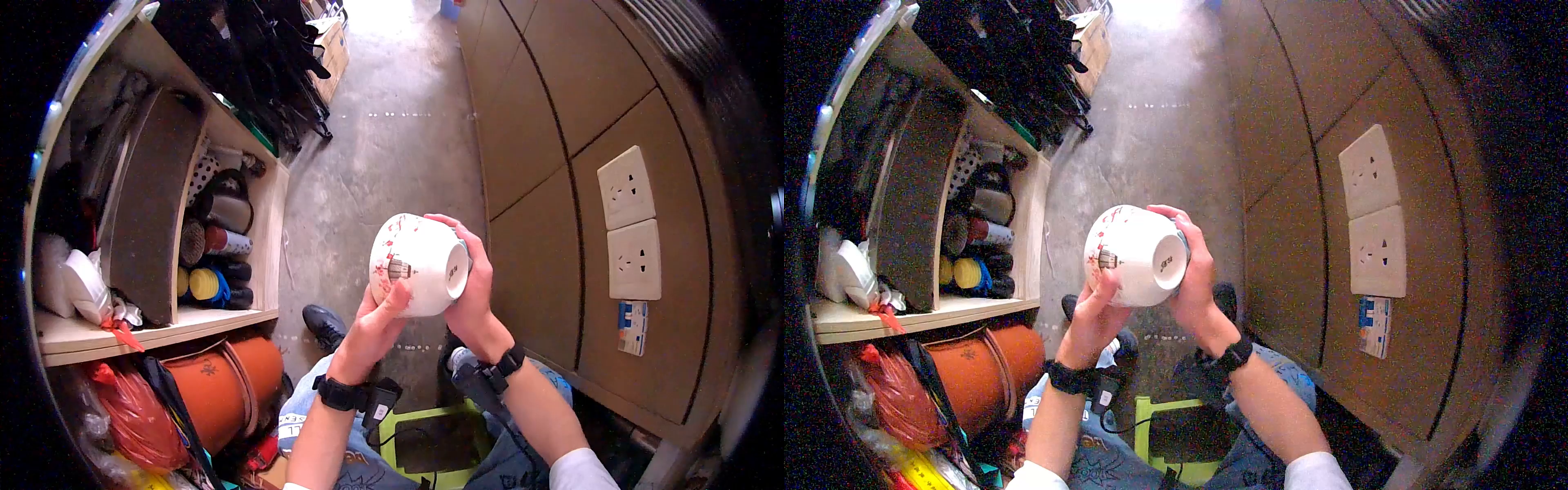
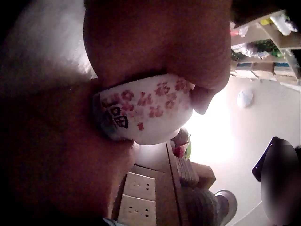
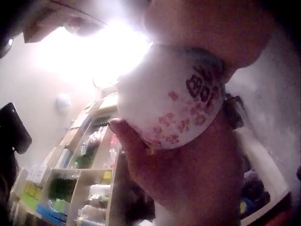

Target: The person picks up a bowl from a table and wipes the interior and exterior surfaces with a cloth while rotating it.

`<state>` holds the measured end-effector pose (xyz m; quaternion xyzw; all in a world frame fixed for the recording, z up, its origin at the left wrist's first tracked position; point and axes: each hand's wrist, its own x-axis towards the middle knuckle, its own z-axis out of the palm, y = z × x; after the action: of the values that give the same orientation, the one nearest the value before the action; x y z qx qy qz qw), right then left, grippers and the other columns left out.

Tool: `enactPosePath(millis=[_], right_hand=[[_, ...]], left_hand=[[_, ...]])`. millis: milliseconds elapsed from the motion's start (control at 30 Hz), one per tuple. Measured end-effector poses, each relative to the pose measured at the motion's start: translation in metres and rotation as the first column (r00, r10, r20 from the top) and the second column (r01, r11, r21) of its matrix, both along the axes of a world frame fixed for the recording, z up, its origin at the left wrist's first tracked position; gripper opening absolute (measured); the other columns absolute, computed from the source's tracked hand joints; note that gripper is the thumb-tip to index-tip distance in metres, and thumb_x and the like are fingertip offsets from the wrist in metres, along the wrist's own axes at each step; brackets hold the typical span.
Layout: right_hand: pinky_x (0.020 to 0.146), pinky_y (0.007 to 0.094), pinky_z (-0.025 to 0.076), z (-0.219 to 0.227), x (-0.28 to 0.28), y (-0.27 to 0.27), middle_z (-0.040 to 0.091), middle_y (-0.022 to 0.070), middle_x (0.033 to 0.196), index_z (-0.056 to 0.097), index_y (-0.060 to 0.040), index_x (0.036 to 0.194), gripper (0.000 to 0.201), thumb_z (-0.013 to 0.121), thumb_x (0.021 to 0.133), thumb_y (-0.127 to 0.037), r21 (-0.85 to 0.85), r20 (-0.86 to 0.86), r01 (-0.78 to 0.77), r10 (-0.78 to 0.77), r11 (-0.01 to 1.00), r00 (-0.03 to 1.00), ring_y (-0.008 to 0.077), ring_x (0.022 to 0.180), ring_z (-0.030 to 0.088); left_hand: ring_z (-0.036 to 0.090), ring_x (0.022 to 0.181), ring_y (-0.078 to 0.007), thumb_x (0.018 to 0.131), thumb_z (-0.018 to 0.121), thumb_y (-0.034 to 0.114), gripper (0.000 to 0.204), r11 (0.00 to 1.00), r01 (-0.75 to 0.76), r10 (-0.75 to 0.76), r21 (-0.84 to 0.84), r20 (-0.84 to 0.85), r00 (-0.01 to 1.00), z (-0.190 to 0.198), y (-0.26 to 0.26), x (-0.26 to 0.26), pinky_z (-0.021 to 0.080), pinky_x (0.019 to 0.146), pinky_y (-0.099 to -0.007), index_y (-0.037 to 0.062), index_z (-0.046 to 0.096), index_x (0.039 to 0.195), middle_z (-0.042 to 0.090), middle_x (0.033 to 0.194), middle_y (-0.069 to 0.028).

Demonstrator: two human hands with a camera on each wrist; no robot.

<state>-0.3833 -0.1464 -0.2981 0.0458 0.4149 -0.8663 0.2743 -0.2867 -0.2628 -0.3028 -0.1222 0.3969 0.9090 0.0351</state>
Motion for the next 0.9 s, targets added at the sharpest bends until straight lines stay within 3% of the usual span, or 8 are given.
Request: enactPosePath(millis=[33, 100, 133, 267, 400, 700, 800, 900], right_hand=[[0.098, 0.0323, 0.044, 0.0, 0.003, -0.001, 0.063, 0.008, 0.117, 0.058, -0.0057, 0.122, 0.043, 0.039, 0.1, -0.038, -0.02, 0.032, 0.017, -0.016, 1.0, 0.999, 0.0193, 0.11, 0.059], [0.097, 0.0335, 0.046, -0.014, 0.008, -0.004, 0.064, 0.0067, 0.117, 0.058, -0.0071, 0.123, 0.044, 0.038, 0.1, -0.039, -0.072, 0.147, 0.038, -0.027, 0.997, 0.989, 0.0194, 0.109, 0.06], [0.096, 0.0347, 0.047, -0.019, 0.011, -0.005, 0.064, 0.0054, 0.117, 0.058, -0.0085, 0.124, 0.045, 0.037, 0.101, -0.041, -0.119, 0.263, 0.065, -0.032, 0.991, 0.964, 0.0195, 0.109, 0.061], [0.091, 0.0373, 0.051, -0.017, 0.023, -0.001, 0.066, 0.0039, 0.117, 0.058, -0.0113, 0.125, 0.05, 0.032, 0.101, -0.046, -0.283, 0.233, -0.01, 0.079, 0.959, 0.969, 0.0212, 0.103, 0.065], [0.092, 0.0367, 0.051, -0.017, 0.018, 0.004, 0.066, 0.004, 0.117, 0.059, -0.0113, 0.125, 0.051, 0.032, 0.1, -0.047, -0.365, 0.194, -0.064, 0.143, 0.929, 0.971, 0.0205, 0.104, 0.064], [0.096, 0.0346, 0.047, -0.017, 0.0, 0.001, 0.065, 0.0039, 0.116, 0.059, -0.0098, 0.123, 0.045, 0.037, 0.099, -0.042, -0.142, 0.185, 0.059, -0.032, 0.988, 0.982, 0.0191, 0.108, 0.061], [0.097, 0.0332, 0.045, -0.012, -0.006, 0.001, 0.064, 0.005, 0.117, 0.058, -0.009, 0.122, 0.045, 0.039, 0.099, -0.042, -0.07, 0.103, 0.046, -0.039, 0.996, 0.994, 0.0191, 0.108, 0.06], [0.097, 0.0319, 0.044, -0.003, -0.01, 0.001, 0.064, 0.0071, 0.114, 0.059, -0.0064, 0.12, 0.045, 0.039, 0.098, -0.04, -0.004, -0.001, 0.045, -0.045, 0.999, 0.999, 0.0195, 0.106, 0.06]], left_hand=[[0.044, 0.133, -0.0233, 0.099, 0.056, 0.034, 0.062, 1.0, -0.001, 0.001, -0.001, -0.002, 1.0, -0.003, 0.0, 0.001, 0.038, 0.108, -0.0417, 0.0094, 0.03, 0.15, 0.044, 0.147, -0.0085], [0.052, 0.122, -0.0199, 0.1, 0.057, 0.032, 0.058, 0.961, 0.046, -0.052, -0.272, -0.016, 0.999, -0.001, 0.001, -0.001, 0.043, 0.101, -0.0356, 0.0078, 0.035, 0.147, 0.051, 0.138, -0.0072], [0.056, 0.1, -0.0103, 0.099, 0.062, 0.027, 0.036, 0.949, 0.096, -0.059, -0.301, 0.131, 0.99, 0.007, 0.0, 0.003, 0.046, 0.086, -0.0266, 0.0017, 0.06, 0.124, 0.066, 0.109, -0.0034], [0.057, 0.097, -0.0103, 0.097, 0.064, 0.02, 0.033, 0.872, -0.059, -0.053, -0.487, -0.213, 0.976, 0.002, 0.017, -0.004, 0.047, 0.084, -0.0268, -0.0003, 0.06, 0.123, 0.067, 0.108, -0.0037], [0.057, 0.096, -0.0102, 0.096, 0.065, 0.02, 0.033, 0.882, -0.008, -0.082, -0.472, -0.169, 0.982, 0.008, 0.016, -0.006, 0.047, 0.084, -0.0272, 0.0001, 0.06, 0.123, 0.067, 0.107, -0.0035], [0.055, 0.111, -0.0142, 0.097, 0.059, 0.021, 0.039, 0.991, 0.028, -0.036, -0.127, -0.059, 0.998, -0.002, 0.001, 0.002, 0.044, 0.094, -0.0303, -0.0003, 0.055, 0.13, 0.063, 0.122, -0.01], [0.048, 0.131, -0.0259, 0.1, 0.043, 0.043, 0.055, 0.998, 0.055, -0.047, 0.026, -0.244, 0.969, -0.003, -0.005, -0.007, 0.035, 0.11, -0.0448, 0.0062, 0.045, 0.141, 0.052, 0.142, -0.0108], [0.05, 0.13, -0.0254, 0.101, 0.042, 0.046, 0.057, 0.973, -0.01, 0.036, 0.232, -0.108, 0.994, 0.002, -0.007, -0.008, 0.037, 0.11, -0.0454, 0.0073, 0.045, 0.142, 0.052, 0.143, -0.0099]])
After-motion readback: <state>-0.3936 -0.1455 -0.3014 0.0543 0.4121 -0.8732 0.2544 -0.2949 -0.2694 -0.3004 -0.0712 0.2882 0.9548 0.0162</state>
